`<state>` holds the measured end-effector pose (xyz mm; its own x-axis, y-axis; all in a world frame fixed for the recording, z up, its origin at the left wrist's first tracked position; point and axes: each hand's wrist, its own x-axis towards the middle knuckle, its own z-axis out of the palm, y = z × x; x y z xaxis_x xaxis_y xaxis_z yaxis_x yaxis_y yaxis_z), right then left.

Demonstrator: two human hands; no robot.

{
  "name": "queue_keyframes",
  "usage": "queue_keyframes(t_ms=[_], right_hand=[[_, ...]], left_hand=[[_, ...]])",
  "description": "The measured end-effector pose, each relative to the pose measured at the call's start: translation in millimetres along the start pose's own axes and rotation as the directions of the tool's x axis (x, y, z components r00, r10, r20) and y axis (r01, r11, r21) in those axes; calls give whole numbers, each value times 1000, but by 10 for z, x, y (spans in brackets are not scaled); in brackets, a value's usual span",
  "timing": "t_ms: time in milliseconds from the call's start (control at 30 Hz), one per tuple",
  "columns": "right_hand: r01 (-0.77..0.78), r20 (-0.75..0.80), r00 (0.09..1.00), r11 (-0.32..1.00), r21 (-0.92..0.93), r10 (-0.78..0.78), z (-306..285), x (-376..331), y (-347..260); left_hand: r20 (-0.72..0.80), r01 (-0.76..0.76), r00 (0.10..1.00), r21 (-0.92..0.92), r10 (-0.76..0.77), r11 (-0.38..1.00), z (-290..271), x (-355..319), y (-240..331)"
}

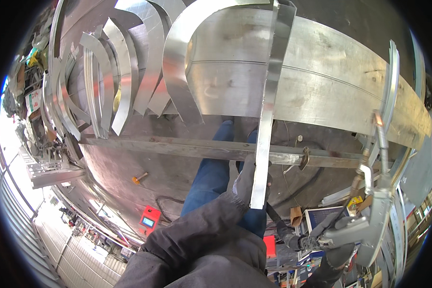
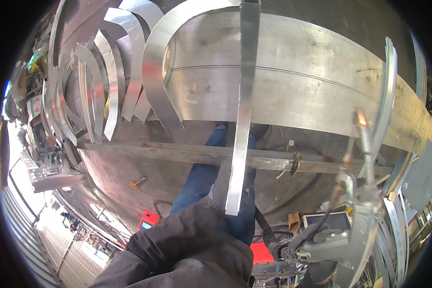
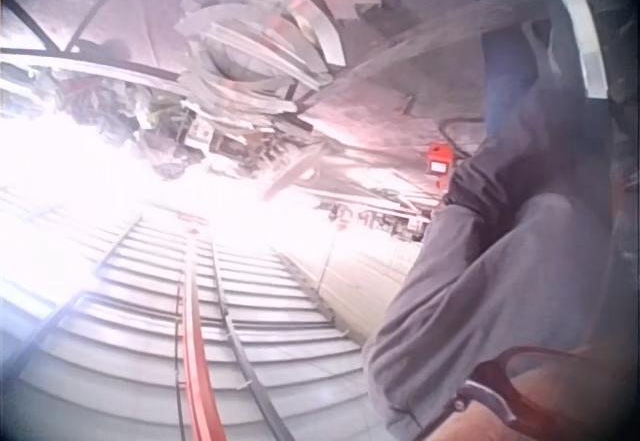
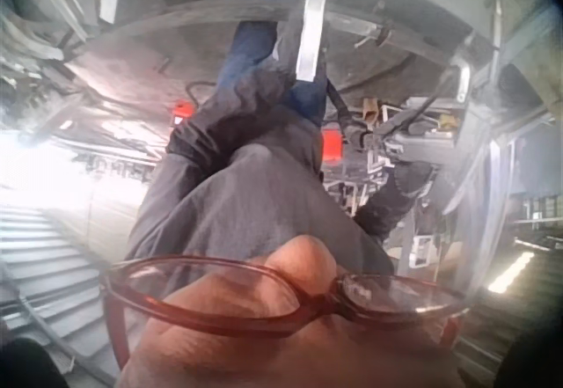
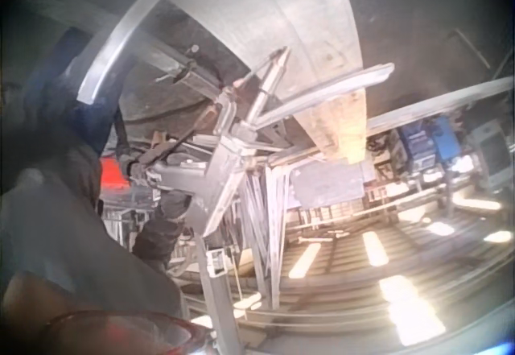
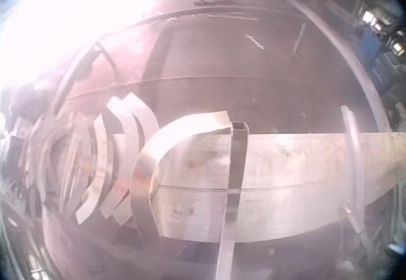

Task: The person welds curved metal pieces on a workbench using a handheld welding torch. They position each piece, weld along the seam, then inspect and set the piece aside before repeating the process with additional pieces.

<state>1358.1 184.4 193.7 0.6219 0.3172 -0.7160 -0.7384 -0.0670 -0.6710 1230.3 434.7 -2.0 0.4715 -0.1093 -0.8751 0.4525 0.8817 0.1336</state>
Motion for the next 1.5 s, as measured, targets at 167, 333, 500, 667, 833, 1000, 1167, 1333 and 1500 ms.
queue_keyframes(t_ms=[167,333,500,667,833,1000,1167,1333,1500], right_hand=[[-1,-295,939,858,-514,-176,-63,-71,514],[98,-331,935,989,-113,-130,550,-224,82],[82,-55,996,939,334,-67,1194,192,23],[30,-280,959,974,225,35,1453,322,496],[-41,-225,973,996,80,59,1306,373,710],[-68,-312,949,997,-46,51,1294,508,716],[-155,-109,979,979,129,169,1368,599,495],[-143,-145,977,986,83,154,1443,670,433],[-95,-190,975,988,118,117,1357,646,562]], left_hand=[[-6,92,996,-96,-93,991,0,-97,277],[-140,172,976,23,-168,985,286,-604,634],[46,425,905,-58,-423,903,485,-1051,780],[60,500,865,-194,-498,844,646,-1088,857],[106,459,885,-359,-453,813,673,-1086,904],[206,475,880,-364,-428,801,640,-1060,871],[208,502,863,-451,-460,738,605,-1034,787],[154,513,854,-415,-497,752,561,-1034,715],[166,483,874,-380,-456,789,549,-1045,700]])
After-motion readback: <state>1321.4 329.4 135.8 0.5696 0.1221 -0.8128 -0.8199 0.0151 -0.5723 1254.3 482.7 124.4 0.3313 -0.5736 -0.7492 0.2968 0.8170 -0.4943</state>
